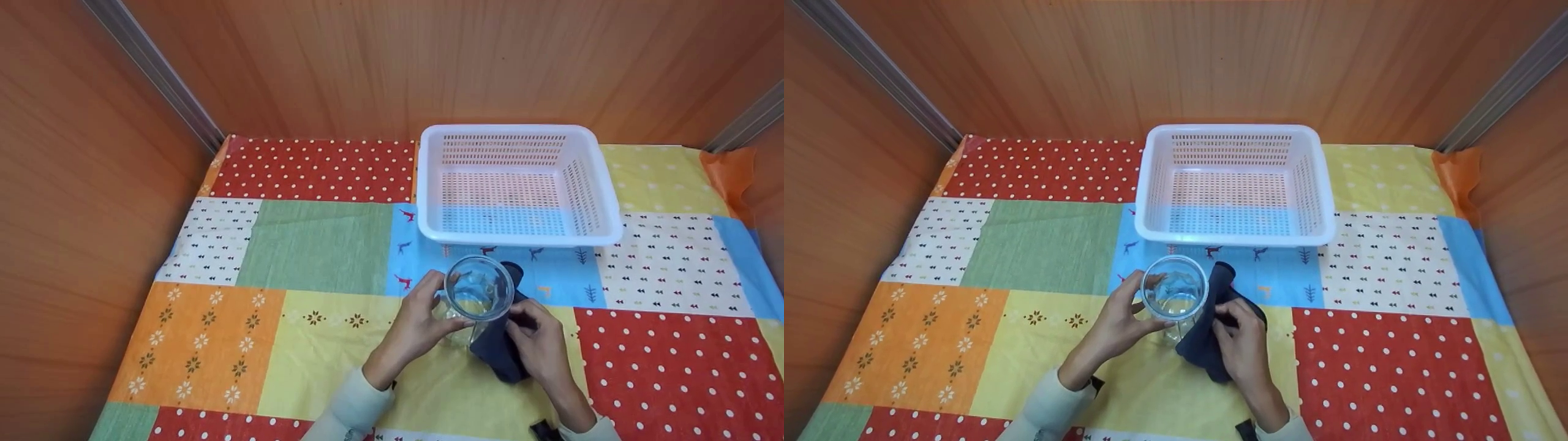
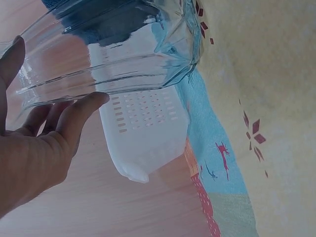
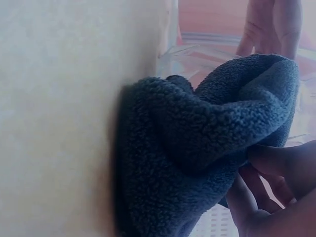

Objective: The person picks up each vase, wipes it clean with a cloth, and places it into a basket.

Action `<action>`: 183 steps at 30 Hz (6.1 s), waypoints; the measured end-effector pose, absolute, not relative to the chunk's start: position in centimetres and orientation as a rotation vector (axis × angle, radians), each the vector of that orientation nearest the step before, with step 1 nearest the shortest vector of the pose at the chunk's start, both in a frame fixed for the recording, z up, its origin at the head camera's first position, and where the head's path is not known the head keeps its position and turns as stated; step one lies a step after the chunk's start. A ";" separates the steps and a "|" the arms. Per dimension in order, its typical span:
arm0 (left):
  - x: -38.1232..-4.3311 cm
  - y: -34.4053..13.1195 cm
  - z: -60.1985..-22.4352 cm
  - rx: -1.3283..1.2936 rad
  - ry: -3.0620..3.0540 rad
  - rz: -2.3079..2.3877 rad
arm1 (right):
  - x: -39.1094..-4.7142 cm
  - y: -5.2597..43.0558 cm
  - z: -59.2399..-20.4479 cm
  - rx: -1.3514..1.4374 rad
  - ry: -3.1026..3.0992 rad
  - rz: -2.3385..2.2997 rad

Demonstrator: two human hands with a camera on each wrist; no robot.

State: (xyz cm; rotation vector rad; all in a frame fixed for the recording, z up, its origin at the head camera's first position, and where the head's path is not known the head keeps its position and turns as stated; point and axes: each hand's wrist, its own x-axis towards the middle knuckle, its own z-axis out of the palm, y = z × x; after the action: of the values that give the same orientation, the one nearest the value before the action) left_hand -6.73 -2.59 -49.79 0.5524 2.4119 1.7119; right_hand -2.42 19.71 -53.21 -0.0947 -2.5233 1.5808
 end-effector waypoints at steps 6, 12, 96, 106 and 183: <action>-6.7 -2.7 -49.8 0.556 2.398 1.726 | -2.5 19.3 -51.1 -0.021 -2.396 1.660; -6.7 -2.6 -49.8 0.553 2.404 1.723 | -2.6 19.1 -50.3 0.042 -2.367 1.621; -6.7 -2.6 -50.0 0.565 2.412 1.726 | -2.3 19.7 -54.0 -0.081 -2.504 1.541; -6.8 -2.4 -50.0 0.575 2.396 1.737 | -2.2 18.8 -49.9 -0.022 -2.319 1.650; -6.7 -2.6 -50.0 0.560 2.412 1.722 | -2.4 19.8 -53.9 -0.061 -2.595 1.452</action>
State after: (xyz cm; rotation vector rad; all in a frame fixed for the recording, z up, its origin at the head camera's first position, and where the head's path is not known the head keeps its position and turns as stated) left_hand -6.70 -2.63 -50.02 0.5597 2.4117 1.7223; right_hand -2.45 19.84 -53.91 -0.0607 -2.5945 1.4521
